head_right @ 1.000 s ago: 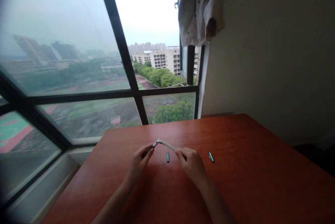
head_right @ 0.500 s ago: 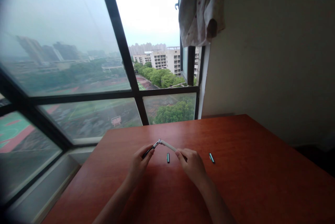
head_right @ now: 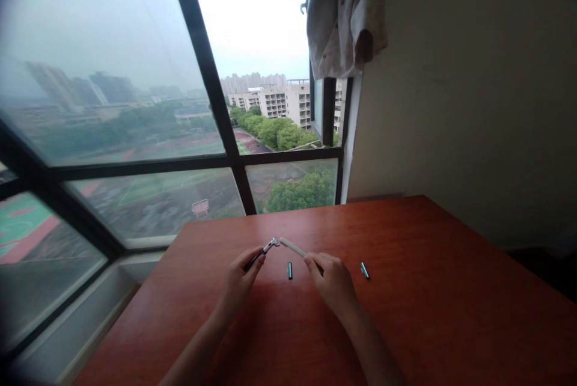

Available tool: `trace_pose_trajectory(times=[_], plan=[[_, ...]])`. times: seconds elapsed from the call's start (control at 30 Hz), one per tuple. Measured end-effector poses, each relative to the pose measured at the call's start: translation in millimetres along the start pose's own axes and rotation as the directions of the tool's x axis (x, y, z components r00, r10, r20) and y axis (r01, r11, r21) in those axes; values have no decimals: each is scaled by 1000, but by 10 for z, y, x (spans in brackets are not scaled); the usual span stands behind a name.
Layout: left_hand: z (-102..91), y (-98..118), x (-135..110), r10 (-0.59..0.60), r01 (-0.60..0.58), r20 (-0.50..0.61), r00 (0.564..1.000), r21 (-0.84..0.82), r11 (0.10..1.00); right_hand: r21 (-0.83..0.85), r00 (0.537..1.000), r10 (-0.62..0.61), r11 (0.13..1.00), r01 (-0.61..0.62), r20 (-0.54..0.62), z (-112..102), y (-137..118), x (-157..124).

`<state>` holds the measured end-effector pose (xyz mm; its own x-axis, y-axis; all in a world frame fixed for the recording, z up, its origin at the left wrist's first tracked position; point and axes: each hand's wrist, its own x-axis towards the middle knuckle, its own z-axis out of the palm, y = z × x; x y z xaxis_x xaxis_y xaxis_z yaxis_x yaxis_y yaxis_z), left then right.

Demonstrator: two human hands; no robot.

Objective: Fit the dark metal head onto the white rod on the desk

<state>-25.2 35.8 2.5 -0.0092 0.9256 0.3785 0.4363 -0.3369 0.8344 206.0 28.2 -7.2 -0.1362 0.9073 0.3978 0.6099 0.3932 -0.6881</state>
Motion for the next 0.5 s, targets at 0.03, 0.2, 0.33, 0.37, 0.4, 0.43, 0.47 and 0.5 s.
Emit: trace_pose_trajectory(times=[0.03,0.2,0.33,0.37,0.4,0.43,0.47,0.5], plan=[[1,2,0,-4,4,0,1000,-1,1000,6,1000,-2,1000,3,-5,-1,-5,-1],[2,9,0,-7,7,6,1000,-11,1000,33,1000,-29,999,29,-2,0,-33,-4],[-3,3,3,7,-7,9,1000,-5,1000,25,999,-34,999,33,20,1,-34,-2],[-3,-2,3,8,-8,9,1000,-5,1000,20,999,-33,999,32,27,1,-30,-2],[-2,-8,2,8,-8,10,1000,-6,1000,14,999,-31,999,31,33,2,-24,-2],[-1,-15,2,8,-7,12,1000,-7,1000,6,999,-29,1000,29,35,2,-17,-2],[0,-22,1,6,-6,13,1000,-7,1000,-2,999,-25,1000,25,35,3,-9,-3],[1,-28,0,5,-5,13,1000,-7,1000,-10,999,-20,1000,21,33,5,-1,-4]])
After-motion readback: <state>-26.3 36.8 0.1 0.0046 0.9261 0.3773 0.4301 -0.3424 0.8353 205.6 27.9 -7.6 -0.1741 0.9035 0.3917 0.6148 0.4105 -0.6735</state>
